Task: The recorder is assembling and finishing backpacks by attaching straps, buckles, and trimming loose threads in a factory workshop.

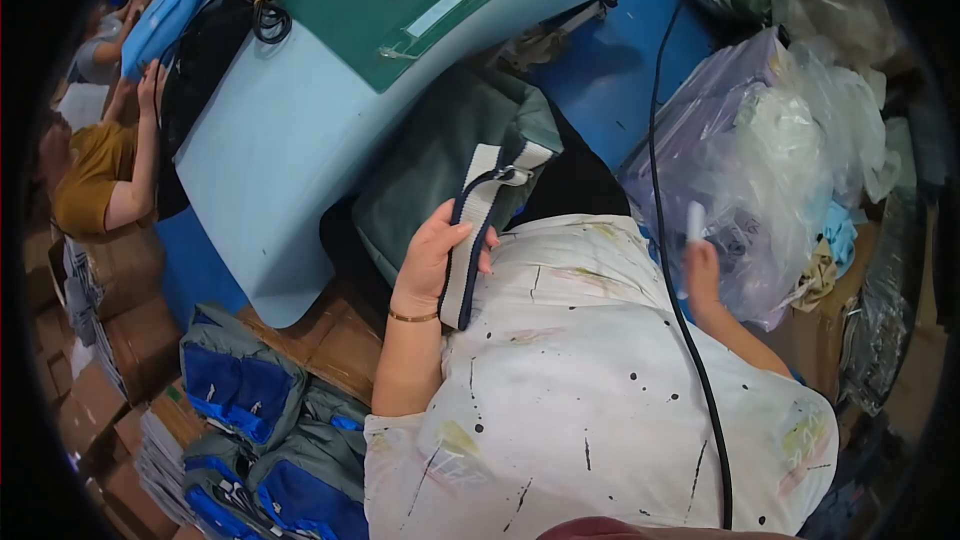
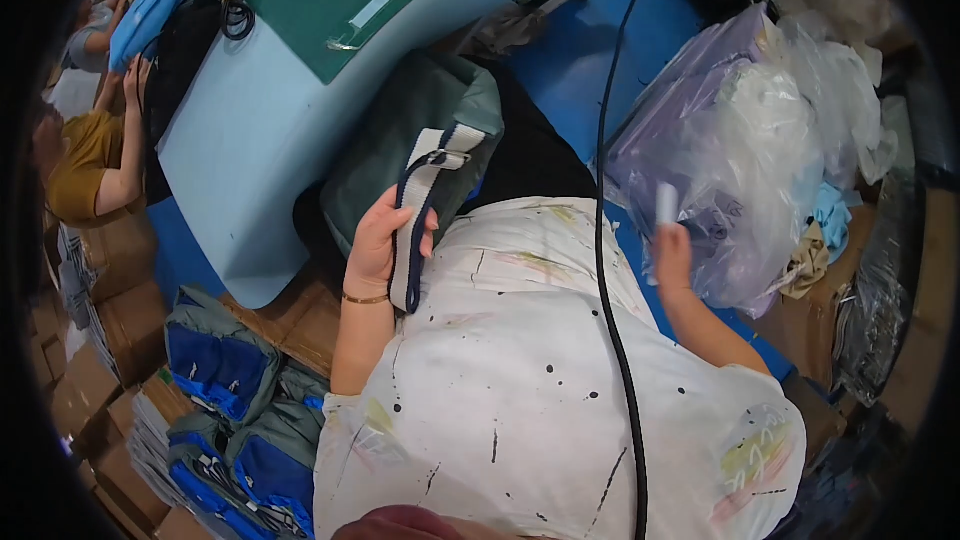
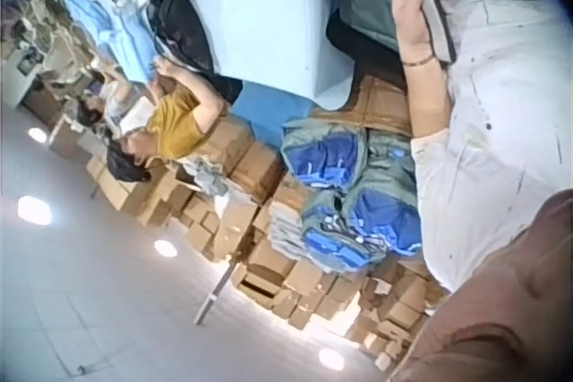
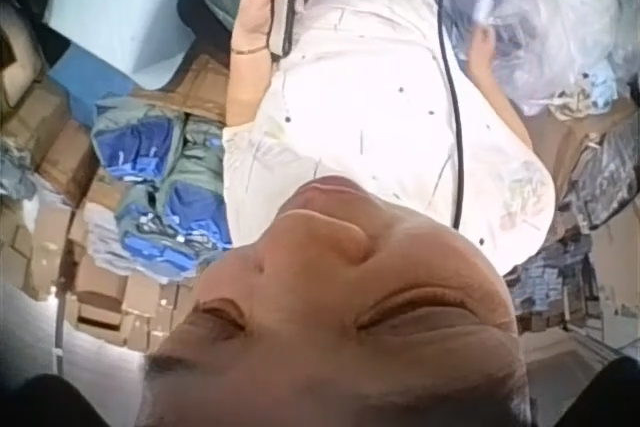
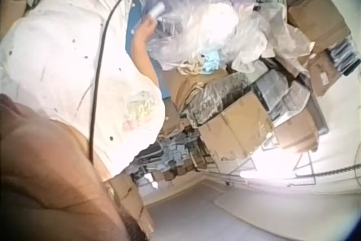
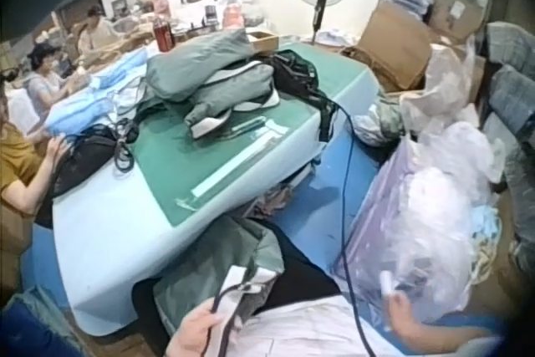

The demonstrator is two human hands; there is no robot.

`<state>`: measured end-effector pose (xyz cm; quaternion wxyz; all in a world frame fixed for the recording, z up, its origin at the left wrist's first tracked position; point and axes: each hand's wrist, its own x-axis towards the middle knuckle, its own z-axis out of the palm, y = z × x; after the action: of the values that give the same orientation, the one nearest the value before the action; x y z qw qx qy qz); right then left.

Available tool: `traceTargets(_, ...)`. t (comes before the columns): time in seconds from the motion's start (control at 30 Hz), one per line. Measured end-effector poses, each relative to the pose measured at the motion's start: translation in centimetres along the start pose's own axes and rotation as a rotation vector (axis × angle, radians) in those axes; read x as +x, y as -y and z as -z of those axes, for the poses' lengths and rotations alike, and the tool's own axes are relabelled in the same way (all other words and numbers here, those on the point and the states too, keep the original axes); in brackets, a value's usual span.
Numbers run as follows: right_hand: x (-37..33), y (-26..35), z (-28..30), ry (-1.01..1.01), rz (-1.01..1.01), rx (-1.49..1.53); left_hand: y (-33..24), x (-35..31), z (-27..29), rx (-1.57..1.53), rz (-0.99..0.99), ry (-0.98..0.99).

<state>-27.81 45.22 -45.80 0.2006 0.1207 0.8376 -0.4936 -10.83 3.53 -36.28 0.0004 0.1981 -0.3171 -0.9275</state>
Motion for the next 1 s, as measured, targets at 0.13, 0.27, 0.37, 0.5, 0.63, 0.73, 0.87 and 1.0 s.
traceTargets(0.13,-3.2,10.5,-7.8,0.386,0.6,-0.152,0.2,-0.5,0.3,0.001,-0.041,-0.001)
traceTargets(0.27,-3.7,17.2,-12.5,0.613,1.042,-0.17,-0.1,-1.6,0.2,0.044,-0.063,-0.058)
traceTargets(0.37,-4.5,18.0,-14.8,0.81,1.51,-0.273,-0.6,-1.5,-0.6,0.026,-0.079,-0.091)
traceTargets(0.5,-5.2,19.6,-16.9,0.895,1.495,-0.207,0.2,-1.6,-1.3,0.034,-0.115,-0.174)
traceTargets(0.63,-5.3,19.6,-19.3,1.004,1.579,-0.062,0.8,-2.1,-1.1,0.073,-0.145,-0.208)
traceTargets(0.73,-5.2,19.8,-20.2,1.037,1.506,-0.015,0.7,-2.2,-2.0,0.122,-0.214,-0.262)
traceTargets(0.87,-4.7,18.6,-21.3,1.052,1.375,0.022,1.0,-2.7,-2.3,0.317,-0.218,-0.276)
traceTargets(1.0,-4.7,18.1,-21.4,1.076,1.314,0.092,1.0,-3.8,-3.2,0.539,-0.179,-0.262)
